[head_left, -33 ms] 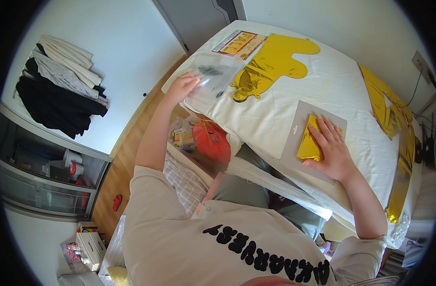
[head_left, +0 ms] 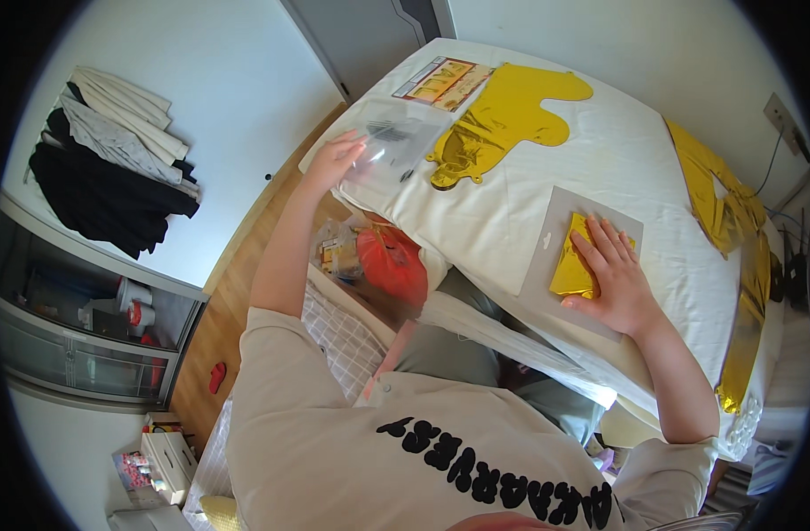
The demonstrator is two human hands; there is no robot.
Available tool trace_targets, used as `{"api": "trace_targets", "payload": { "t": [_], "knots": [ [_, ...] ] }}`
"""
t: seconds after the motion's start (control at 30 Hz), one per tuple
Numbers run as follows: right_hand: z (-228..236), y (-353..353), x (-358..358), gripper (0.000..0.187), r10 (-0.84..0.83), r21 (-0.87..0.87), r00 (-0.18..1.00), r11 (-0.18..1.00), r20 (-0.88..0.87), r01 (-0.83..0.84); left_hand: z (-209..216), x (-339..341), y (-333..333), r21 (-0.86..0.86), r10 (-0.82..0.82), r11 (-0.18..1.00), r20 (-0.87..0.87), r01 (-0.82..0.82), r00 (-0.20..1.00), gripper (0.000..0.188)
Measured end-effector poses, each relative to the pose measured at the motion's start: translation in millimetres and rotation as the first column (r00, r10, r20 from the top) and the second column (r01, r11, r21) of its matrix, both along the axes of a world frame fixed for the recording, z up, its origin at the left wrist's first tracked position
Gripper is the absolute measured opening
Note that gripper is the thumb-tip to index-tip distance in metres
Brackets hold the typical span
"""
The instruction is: Folding large yellow foil balloons and inserting them into cardboard and plastic packaging.
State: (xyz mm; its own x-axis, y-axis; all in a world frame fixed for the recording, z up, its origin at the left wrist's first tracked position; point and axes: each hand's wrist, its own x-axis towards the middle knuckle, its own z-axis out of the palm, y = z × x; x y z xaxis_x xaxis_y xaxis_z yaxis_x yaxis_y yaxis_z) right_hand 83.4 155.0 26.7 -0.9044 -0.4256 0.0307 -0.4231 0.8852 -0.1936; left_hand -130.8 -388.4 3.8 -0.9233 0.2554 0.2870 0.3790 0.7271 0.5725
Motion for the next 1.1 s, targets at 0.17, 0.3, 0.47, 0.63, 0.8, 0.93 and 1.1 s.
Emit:
{"api": "trace_targets", "payload": {
  "t": [0.17, 0.3, 0.47, 0.63, 0.8, 0.93, 1.1],
  "knots": [
    [-1, 0, 0, 0.104, -0.014, 0.002, 1.000, 1.000, 0.017, 0.014, 43, 19, 21, 0.186, 0.136, 0.977, -0.144, -0.109, 0.980, 0.036],
    [-1, 5, 2, 0.102, -0.008, 0.004, 1.000, 1.000, 0.007, 0.008, 85, 84, 104, 0.101, 0.217, 0.976, -0.342, -0.193, 0.914, 0.035],
    [-1, 3, -1, 0.100, 0.019, -0.001, 1.000, 1.000, 0.004, -0.019, 53, 142, 174, -0.334, 0.017, 0.909, -0.567, -0.249, 0.823, 0.040],
    [-5, 4, -3, 0.100, 0.035, -0.022, 0.999, 0.999, -0.019, -0.036, 28, 191, 225, -0.593, 0.007, 0.773, -0.347, -0.225, 0.938, 0.051],
    [-3, 5, 0, 0.103, 0.019, -0.007, 1.000, 1.000, -0.018, -0.019, 42, 188, 228, -0.500, -0.196, 0.862, -0.175, 0.084, 0.965, 0.042],
    [-1, 2, 0, 0.105, 0.041, -0.012, 0.999, 0.999, -0.029, -0.042, 29, 150, 215, -0.397, -0.710, 0.692, -0.227, 0.602, 0.666, 0.041],
    [-2, 4, -1, 0.106, 0.022, 0.002, 1.000, 1.000, -0.021, -0.022, 34, 146, 223, -0.472, -0.739, 0.597, -0.008, 0.649, 0.674, 0.047]
  ]
}}
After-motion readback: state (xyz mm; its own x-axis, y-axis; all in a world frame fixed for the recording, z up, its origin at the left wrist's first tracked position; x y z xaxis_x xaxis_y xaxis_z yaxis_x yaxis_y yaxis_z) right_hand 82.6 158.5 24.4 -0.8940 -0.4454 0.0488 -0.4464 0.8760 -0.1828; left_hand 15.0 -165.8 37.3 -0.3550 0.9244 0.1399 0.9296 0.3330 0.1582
